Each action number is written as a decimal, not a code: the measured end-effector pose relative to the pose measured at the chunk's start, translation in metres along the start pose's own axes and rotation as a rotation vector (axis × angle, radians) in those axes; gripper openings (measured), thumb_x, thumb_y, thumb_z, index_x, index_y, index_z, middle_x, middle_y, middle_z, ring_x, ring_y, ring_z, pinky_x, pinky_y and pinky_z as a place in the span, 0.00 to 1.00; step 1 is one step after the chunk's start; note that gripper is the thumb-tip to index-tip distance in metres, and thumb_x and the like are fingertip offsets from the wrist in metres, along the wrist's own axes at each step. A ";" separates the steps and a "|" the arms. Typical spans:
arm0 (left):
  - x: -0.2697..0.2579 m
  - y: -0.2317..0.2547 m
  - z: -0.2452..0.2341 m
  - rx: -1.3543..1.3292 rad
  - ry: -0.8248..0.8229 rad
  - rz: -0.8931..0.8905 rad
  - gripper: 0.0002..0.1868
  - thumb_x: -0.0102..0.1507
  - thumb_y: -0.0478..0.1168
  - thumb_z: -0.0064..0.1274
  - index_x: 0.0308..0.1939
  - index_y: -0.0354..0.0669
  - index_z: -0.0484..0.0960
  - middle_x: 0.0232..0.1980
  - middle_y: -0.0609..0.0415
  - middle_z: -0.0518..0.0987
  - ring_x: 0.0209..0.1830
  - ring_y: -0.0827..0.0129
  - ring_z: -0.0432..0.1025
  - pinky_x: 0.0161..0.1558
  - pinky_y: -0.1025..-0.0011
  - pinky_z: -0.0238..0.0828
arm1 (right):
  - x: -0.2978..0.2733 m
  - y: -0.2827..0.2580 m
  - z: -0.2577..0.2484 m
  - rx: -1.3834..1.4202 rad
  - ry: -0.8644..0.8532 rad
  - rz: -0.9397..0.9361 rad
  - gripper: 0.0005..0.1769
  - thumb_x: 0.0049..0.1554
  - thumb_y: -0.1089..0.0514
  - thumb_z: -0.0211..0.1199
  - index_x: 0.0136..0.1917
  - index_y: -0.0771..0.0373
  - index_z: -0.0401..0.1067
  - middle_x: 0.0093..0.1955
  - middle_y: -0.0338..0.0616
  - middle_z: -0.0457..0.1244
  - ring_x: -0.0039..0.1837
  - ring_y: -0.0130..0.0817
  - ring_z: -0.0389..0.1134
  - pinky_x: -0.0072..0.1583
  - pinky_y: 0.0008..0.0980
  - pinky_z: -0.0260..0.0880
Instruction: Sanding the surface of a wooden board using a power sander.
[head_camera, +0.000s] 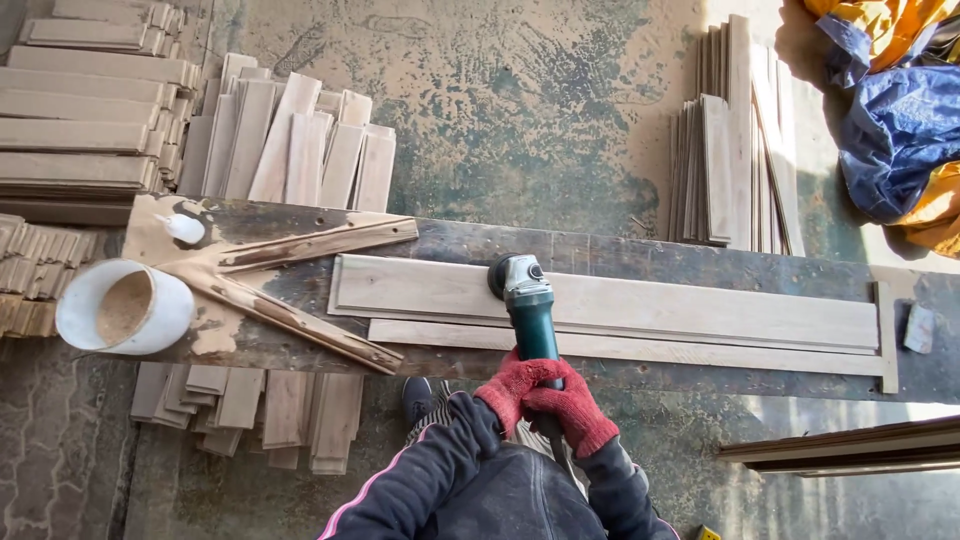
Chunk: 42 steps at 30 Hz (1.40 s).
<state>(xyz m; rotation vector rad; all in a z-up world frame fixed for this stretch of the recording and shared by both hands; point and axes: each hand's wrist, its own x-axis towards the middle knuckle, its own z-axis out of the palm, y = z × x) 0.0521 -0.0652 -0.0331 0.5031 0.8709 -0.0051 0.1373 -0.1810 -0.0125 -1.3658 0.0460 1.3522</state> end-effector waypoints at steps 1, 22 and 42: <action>0.006 -0.007 0.014 -0.018 -0.020 0.013 0.28 0.53 0.36 0.62 0.57 0.40 0.77 0.43 0.43 0.81 0.33 0.59 0.74 0.29 0.66 0.72 | -0.002 -0.002 -0.018 -0.016 0.021 -0.018 0.28 0.45 0.75 0.65 0.60 0.70 0.68 0.43 0.61 0.67 0.34 0.46 0.67 0.33 0.39 0.70; 0.059 -0.050 0.203 0.224 -0.155 -0.119 0.29 0.50 0.41 0.63 0.56 0.43 0.77 0.46 0.48 0.79 0.43 0.62 0.74 0.46 0.62 0.74 | -0.016 -0.009 -0.238 0.085 0.272 -0.131 0.32 0.49 0.69 0.63 0.68 0.68 0.63 0.51 0.61 0.65 0.47 0.54 0.68 0.45 0.44 0.72; -0.015 0.005 0.019 0.126 -0.100 -0.020 0.25 0.53 0.40 0.61 0.55 0.44 0.78 0.41 0.45 0.80 0.31 0.59 0.70 0.29 0.63 0.67 | -0.006 0.015 -0.015 -0.026 0.146 -0.042 0.35 0.47 0.71 0.66 0.68 0.66 0.64 0.52 0.63 0.65 0.45 0.54 0.70 0.43 0.46 0.75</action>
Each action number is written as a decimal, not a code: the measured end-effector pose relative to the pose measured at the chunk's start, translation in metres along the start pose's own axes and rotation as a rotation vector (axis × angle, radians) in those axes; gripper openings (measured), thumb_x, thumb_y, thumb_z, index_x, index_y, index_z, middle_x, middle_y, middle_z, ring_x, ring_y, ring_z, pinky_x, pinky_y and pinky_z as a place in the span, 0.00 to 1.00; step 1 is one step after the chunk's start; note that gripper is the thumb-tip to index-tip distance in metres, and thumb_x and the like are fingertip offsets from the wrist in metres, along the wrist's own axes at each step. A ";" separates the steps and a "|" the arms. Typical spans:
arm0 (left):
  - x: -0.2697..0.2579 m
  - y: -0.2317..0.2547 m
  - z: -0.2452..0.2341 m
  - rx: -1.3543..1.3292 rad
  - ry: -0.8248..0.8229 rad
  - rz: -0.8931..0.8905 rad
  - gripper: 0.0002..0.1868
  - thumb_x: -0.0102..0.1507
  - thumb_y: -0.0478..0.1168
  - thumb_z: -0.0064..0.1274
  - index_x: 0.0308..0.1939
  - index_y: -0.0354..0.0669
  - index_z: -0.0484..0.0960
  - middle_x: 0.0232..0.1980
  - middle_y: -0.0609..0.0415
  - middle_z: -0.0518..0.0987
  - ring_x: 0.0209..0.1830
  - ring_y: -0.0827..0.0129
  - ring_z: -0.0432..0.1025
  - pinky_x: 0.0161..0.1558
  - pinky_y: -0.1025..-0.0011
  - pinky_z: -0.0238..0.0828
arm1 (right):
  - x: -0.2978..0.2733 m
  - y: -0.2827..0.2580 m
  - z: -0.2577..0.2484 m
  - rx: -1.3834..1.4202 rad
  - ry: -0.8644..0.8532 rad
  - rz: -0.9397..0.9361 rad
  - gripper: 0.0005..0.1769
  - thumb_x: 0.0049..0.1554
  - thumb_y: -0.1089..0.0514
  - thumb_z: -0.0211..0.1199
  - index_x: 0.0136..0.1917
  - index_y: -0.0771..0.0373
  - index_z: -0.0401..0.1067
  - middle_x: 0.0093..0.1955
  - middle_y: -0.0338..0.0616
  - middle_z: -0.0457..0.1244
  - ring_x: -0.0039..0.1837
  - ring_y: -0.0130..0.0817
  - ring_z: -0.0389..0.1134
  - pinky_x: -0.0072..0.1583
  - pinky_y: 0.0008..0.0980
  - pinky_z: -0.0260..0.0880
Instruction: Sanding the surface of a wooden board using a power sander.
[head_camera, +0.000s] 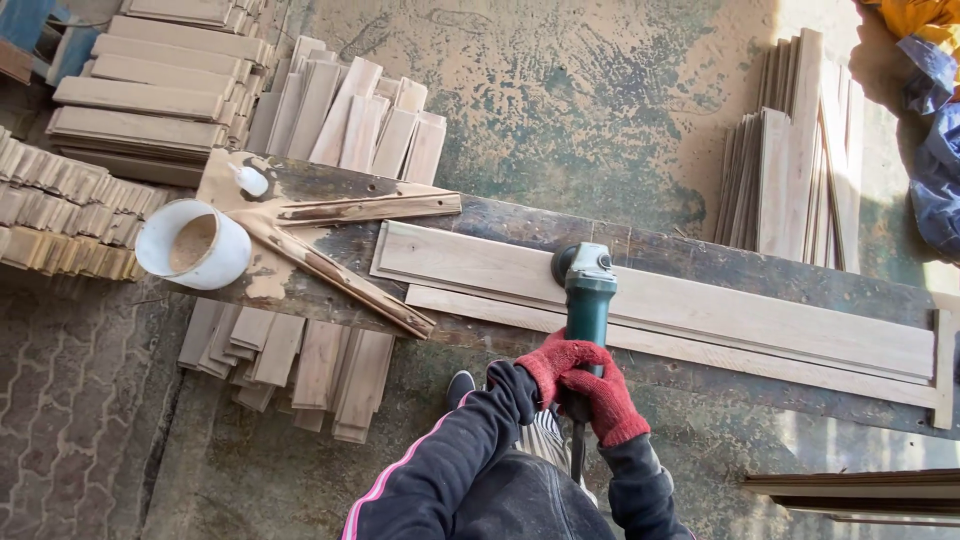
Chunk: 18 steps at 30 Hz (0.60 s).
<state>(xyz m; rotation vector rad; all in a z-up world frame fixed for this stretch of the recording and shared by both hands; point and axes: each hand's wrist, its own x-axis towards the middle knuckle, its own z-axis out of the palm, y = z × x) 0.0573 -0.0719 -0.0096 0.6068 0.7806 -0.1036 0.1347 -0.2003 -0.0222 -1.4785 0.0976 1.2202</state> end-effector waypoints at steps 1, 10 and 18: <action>0.003 -0.005 -0.012 -0.070 -0.021 0.066 0.24 0.54 0.36 0.60 0.55 0.40 0.78 0.44 0.47 0.80 0.39 0.62 0.74 0.43 0.64 0.75 | 0.001 0.002 0.009 -0.027 -0.028 -0.005 0.36 0.46 0.71 0.66 0.68 0.66 0.65 0.51 0.63 0.66 0.44 0.53 0.70 0.43 0.44 0.74; -0.018 -0.016 -0.072 -0.511 0.208 0.154 0.23 0.54 0.27 0.64 0.51 0.46 0.82 0.34 0.40 0.74 0.20 0.46 0.79 0.20 0.72 0.80 | -0.005 -0.007 0.091 -0.184 -0.123 -0.033 0.21 0.38 0.66 0.78 0.47 0.64 0.79 0.31 0.63 0.65 0.27 0.51 0.70 0.27 0.45 0.75; -0.011 -0.014 -0.042 -0.463 0.282 0.094 0.27 0.57 0.32 0.61 0.60 0.51 0.78 0.34 0.45 0.77 0.23 0.52 0.82 0.23 0.73 0.77 | -0.013 -0.031 0.066 -0.201 -0.143 0.005 0.23 0.36 0.67 0.78 0.47 0.66 0.77 0.30 0.63 0.64 0.27 0.49 0.69 0.26 0.42 0.73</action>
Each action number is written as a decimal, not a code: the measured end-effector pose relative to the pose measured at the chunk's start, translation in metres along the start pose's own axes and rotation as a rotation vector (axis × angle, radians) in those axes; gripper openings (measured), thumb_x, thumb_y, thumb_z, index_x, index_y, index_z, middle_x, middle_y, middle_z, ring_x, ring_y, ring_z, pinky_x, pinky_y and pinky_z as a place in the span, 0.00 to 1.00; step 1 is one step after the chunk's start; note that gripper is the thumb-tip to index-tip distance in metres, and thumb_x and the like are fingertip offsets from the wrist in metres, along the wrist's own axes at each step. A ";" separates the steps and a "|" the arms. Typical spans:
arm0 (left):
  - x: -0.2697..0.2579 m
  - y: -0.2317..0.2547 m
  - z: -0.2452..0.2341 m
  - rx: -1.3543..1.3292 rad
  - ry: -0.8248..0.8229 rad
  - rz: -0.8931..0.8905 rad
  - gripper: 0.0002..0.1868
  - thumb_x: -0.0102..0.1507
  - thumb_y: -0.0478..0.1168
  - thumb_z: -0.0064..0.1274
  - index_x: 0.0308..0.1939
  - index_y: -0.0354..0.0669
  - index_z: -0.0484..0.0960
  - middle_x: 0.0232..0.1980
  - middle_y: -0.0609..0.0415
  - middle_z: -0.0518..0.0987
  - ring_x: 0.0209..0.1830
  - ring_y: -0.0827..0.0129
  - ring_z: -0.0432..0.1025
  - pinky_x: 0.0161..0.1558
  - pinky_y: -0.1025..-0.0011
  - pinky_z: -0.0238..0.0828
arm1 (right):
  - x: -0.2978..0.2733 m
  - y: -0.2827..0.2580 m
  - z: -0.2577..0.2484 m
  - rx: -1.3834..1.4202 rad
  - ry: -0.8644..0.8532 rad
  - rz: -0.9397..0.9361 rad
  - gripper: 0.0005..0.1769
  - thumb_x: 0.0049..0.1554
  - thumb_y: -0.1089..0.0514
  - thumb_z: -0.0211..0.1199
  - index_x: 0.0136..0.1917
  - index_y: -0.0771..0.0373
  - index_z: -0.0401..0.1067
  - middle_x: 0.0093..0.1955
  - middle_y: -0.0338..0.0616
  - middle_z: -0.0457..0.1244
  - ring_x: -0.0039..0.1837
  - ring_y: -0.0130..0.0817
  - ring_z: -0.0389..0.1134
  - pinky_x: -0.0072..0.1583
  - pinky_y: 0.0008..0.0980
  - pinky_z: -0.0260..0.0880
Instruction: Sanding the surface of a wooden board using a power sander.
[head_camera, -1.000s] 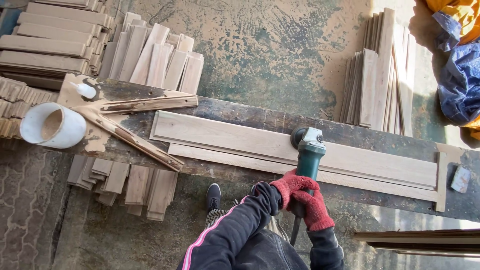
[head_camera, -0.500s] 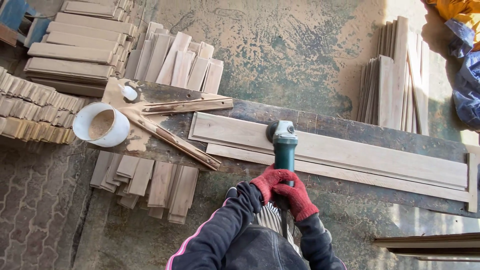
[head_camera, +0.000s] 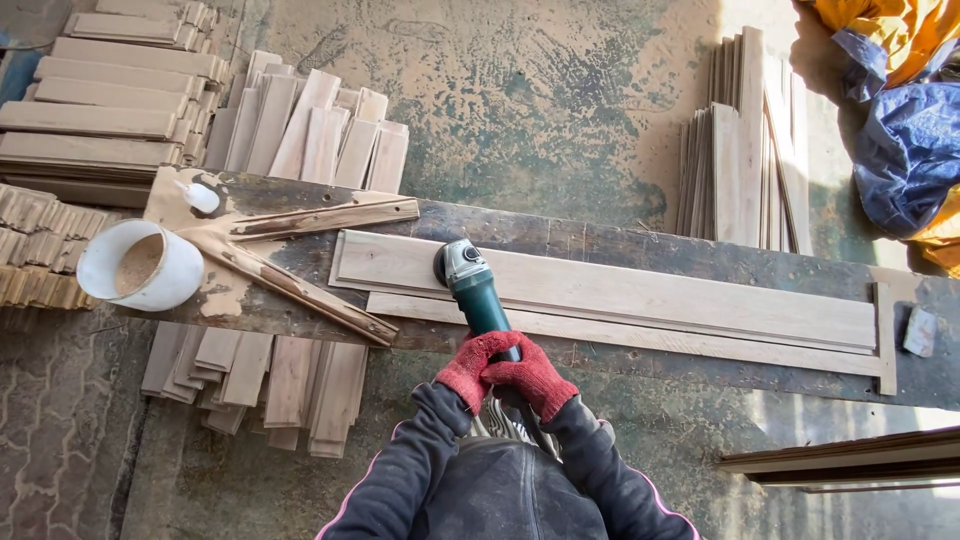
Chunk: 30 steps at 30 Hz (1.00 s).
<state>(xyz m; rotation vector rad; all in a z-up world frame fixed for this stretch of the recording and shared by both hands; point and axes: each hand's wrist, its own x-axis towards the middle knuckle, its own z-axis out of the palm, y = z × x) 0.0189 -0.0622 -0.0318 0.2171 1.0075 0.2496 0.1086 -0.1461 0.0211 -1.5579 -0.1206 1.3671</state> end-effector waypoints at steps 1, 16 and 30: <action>0.009 -0.009 0.001 -0.006 0.004 -0.017 0.27 0.58 0.34 0.61 0.61 0.55 0.76 0.35 0.46 0.78 0.23 0.50 0.82 0.25 0.72 0.79 | -0.002 0.000 -0.007 0.003 0.019 0.003 0.24 0.36 0.67 0.78 0.48 0.68 0.75 0.31 0.64 0.63 0.27 0.51 0.69 0.27 0.44 0.74; 0.051 -0.122 0.126 0.337 -0.094 -0.095 0.25 0.43 0.29 0.73 0.44 0.45 0.85 0.29 0.47 0.80 0.22 0.58 0.80 0.27 0.71 0.78 | -0.032 0.036 -0.154 0.269 0.305 -0.133 0.21 0.41 0.69 0.72 0.49 0.70 0.71 0.34 0.68 0.62 0.29 0.60 0.68 0.27 0.56 0.74; 0.011 -0.094 0.134 0.559 -0.266 -0.211 0.28 0.50 0.41 0.65 0.54 0.43 0.79 0.44 0.44 0.80 0.35 0.56 0.73 0.32 0.60 0.71 | -0.029 0.061 -0.176 0.331 0.212 -0.010 0.26 0.50 0.69 0.65 0.62 0.73 0.66 0.41 0.63 0.66 0.35 0.51 0.67 0.33 0.43 0.71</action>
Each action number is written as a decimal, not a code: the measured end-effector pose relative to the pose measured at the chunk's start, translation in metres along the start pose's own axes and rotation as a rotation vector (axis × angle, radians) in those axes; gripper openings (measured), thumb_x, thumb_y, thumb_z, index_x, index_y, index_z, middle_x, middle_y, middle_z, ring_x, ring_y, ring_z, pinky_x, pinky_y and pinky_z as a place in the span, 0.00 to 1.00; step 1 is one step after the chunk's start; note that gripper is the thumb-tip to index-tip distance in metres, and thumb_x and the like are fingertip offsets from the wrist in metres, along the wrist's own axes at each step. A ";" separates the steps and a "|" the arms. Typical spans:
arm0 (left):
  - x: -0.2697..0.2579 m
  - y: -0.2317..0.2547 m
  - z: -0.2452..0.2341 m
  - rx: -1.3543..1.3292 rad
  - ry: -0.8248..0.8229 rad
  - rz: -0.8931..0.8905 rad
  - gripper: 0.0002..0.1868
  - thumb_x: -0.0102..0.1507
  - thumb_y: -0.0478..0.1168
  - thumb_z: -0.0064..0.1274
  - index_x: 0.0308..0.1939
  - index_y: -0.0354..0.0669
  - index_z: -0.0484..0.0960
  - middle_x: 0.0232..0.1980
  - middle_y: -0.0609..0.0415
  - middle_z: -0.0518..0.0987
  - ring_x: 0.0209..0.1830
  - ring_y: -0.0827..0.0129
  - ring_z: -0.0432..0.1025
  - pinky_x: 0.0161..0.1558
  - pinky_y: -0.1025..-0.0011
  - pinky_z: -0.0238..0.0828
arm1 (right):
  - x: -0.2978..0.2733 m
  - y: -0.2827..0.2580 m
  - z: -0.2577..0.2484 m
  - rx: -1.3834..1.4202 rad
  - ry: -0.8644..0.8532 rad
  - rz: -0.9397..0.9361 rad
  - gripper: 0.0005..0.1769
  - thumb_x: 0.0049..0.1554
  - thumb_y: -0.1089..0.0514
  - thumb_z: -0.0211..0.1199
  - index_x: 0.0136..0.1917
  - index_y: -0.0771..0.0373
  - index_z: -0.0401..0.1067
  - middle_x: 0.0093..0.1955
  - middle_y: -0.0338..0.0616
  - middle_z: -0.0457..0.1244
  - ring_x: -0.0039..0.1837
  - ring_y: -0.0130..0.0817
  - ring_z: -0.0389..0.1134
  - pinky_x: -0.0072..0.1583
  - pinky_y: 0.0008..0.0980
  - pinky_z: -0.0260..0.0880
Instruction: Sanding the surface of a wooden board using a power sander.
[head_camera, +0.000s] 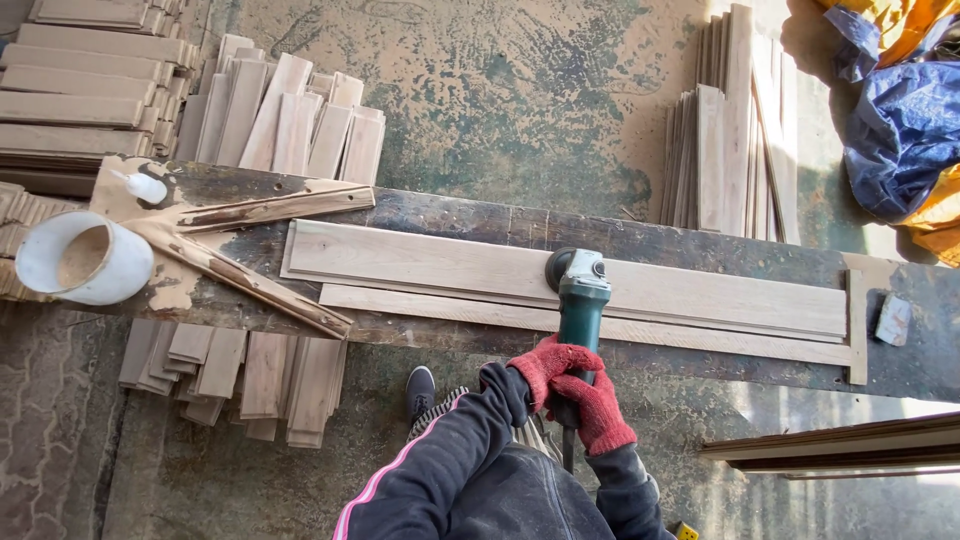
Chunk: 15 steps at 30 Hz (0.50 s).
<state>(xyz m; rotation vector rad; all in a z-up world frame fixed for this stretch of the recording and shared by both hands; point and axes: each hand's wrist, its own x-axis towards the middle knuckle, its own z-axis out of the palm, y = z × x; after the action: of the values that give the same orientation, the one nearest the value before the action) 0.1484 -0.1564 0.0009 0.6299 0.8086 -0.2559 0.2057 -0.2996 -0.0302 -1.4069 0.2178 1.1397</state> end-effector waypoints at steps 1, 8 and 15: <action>-0.007 0.000 -0.007 -0.025 0.000 0.009 0.30 0.50 0.42 0.64 0.56 0.44 0.77 0.42 0.42 0.79 0.28 0.55 0.71 0.21 0.60 0.67 | -0.001 0.001 0.008 -0.015 -0.026 0.001 0.24 0.49 0.70 0.65 0.59 0.74 0.68 0.39 0.63 0.66 0.32 0.50 0.67 0.31 0.41 0.69; -0.039 -0.002 -0.058 -0.043 0.099 0.074 0.33 0.49 0.45 0.62 0.59 0.45 0.77 0.45 0.39 0.80 0.32 0.51 0.73 0.24 0.57 0.72 | 0.004 0.021 0.054 -0.116 -0.101 0.008 0.30 0.47 0.72 0.67 0.63 0.67 0.66 0.47 0.62 0.66 0.37 0.51 0.68 0.35 0.42 0.71; -0.017 -0.033 -0.141 -0.377 0.125 0.261 0.30 0.52 0.35 0.67 0.58 0.40 0.77 0.40 0.44 0.81 0.33 0.56 0.79 0.37 0.60 0.79 | -0.008 0.021 0.143 -0.241 -0.212 -0.022 0.23 0.43 0.69 0.71 0.53 0.69 0.71 0.37 0.64 0.65 0.31 0.52 0.69 0.29 0.45 0.71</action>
<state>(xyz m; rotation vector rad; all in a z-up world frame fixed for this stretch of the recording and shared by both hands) 0.0392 -0.0960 -0.0744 0.3913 0.8574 0.1741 0.1171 -0.1882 -0.0042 -1.4809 -0.0888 1.3192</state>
